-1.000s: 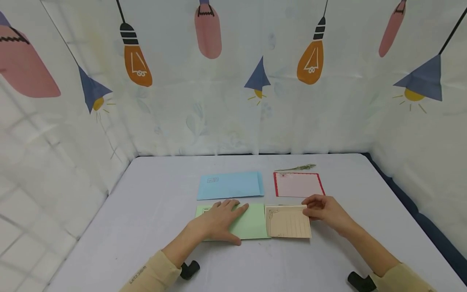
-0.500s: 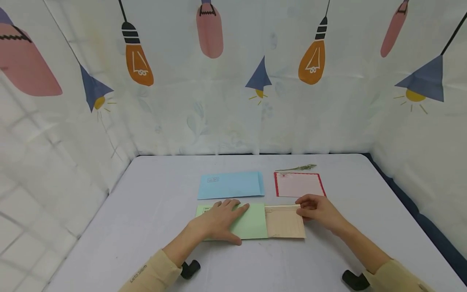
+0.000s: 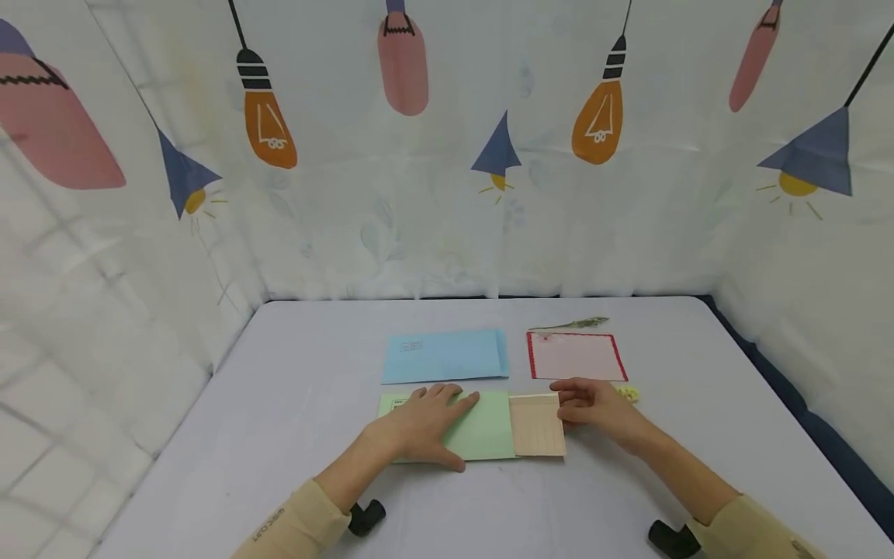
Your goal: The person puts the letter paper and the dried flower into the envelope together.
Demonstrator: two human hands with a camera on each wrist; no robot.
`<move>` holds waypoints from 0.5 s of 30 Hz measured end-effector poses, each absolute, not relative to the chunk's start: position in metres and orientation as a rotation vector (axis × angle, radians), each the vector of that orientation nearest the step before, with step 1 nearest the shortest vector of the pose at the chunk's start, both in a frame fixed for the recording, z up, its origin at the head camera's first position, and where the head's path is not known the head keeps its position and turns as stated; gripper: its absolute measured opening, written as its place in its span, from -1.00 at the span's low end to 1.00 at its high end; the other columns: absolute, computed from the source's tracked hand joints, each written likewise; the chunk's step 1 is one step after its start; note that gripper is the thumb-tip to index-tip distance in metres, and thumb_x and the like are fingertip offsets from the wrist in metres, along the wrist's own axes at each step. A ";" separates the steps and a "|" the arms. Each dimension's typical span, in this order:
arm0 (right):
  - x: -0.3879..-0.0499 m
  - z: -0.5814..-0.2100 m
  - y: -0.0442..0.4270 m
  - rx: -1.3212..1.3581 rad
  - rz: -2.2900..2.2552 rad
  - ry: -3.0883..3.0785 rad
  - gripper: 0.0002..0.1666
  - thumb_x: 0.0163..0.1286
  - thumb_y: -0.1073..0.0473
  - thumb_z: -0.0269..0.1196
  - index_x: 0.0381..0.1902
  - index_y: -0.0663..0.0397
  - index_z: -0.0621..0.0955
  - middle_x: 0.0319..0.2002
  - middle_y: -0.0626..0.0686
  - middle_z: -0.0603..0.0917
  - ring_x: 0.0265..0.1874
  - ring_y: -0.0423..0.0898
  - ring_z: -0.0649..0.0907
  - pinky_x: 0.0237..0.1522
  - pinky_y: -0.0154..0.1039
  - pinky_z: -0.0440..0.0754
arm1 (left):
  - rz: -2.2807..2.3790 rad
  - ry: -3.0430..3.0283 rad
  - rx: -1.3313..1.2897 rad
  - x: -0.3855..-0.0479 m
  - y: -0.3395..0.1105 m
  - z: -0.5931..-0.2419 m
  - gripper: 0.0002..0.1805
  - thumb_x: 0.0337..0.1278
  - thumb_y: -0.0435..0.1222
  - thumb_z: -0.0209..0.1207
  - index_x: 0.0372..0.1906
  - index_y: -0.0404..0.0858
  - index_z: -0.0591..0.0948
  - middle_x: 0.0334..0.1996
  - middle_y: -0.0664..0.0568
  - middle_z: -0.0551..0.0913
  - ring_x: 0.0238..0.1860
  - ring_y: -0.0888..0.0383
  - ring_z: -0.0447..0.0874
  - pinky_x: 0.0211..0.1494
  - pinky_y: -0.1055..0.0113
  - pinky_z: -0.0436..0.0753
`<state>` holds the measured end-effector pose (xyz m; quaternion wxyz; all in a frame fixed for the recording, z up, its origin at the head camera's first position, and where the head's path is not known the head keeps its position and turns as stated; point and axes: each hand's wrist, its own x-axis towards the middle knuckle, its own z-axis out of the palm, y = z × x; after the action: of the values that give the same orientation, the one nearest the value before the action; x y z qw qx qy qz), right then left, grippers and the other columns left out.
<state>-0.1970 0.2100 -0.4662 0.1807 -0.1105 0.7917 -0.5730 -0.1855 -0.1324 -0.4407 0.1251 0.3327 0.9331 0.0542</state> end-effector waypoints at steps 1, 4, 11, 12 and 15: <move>-0.197 -0.466 0.209 -0.318 -1.611 2.240 -0.36 0.43 0.16 0.38 0.35 0.36 0.48 0.03 0.15 0.69 -0.01 0.03 0.69 -0.03 -0.30 0.67 | 0.161 2.720 0.967 -0.185 -0.132 -0.441 0.13 0.00 0.29 0.42 0.63 -0.01 0.21 0.47 -0.05 0.30 0.46 -0.01 0.26 0.44 -0.13 0.32; -0.198 -0.466 0.207 -0.314 -1.622 2.233 -0.37 0.42 0.15 0.39 0.32 0.37 0.49 0.00 0.14 0.71 -0.02 0.02 0.70 -0.03 -0.33 0.66 | 0.170 2.728 0.963 -0.185 -0.133 -0.442 0.13 0.00 0.28 0.43 0.63 -0.01 0.22 0.46 -0.05 0.31 0.45 -0.02 0.26 0.43 -0.13 0.32; -0.198 -0.469 0.203 -0.303 -1.651 2.184 -0.42 0.43 0.16 0.38 0.25 0.41 0.49 -0.08 0.14 0.74 -0.09 0.02 0.71 -0.05 -0.32 0.67 | 0.156 2.732 0.980 -0.185 -0.134 -0.442 0.13 0.00 0.30 0.42 0.63 -0.02 0.21 0.46 -0.05 0.31 0.45 -0.01 0.26 0.43 -0.13 0.33; -0.198 -0.470 0.202 -0.299 -1.652 2.184 -0.42 0.43 0.15 0.39 0.24 0.41 0.50 -0.09 0.14 0.75 -0.10 0.02 0.71 -0.06 -0.32 0.68 | 0.153 2.730 0.979 -0.185 -0.134 -0.442 0.14 0.00 0.30 0.41 0.64 -0.01 0.20 0.47 -0.05 0.30 0.46 0.00 0.26 0.43 -0.13 0.32; -0.197 -0.471 0.199 -0.293 -1.660 2.175 -0.44 0.42 0.13 0.40 0.19 0.39 0.51 -0.12 0.13 0.76 -0.13 0.02 0.72 -0.07 -0.30 0.69 | 0.158 2.723 0.972 -0.185 -0.134 -0.442 0.15 0.00 0.31 0.41 0.64 0.00 0.19 0.48 -0.03 0.29 0.47 0.01 0.25 0.45 -0.12 0.31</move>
<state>-0.1972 0.1986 -0.4705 0.1937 -0.1046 0.7755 -0.5917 -0.1852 -0.1345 -0.4420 0.1226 0.3333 0.9333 0.0541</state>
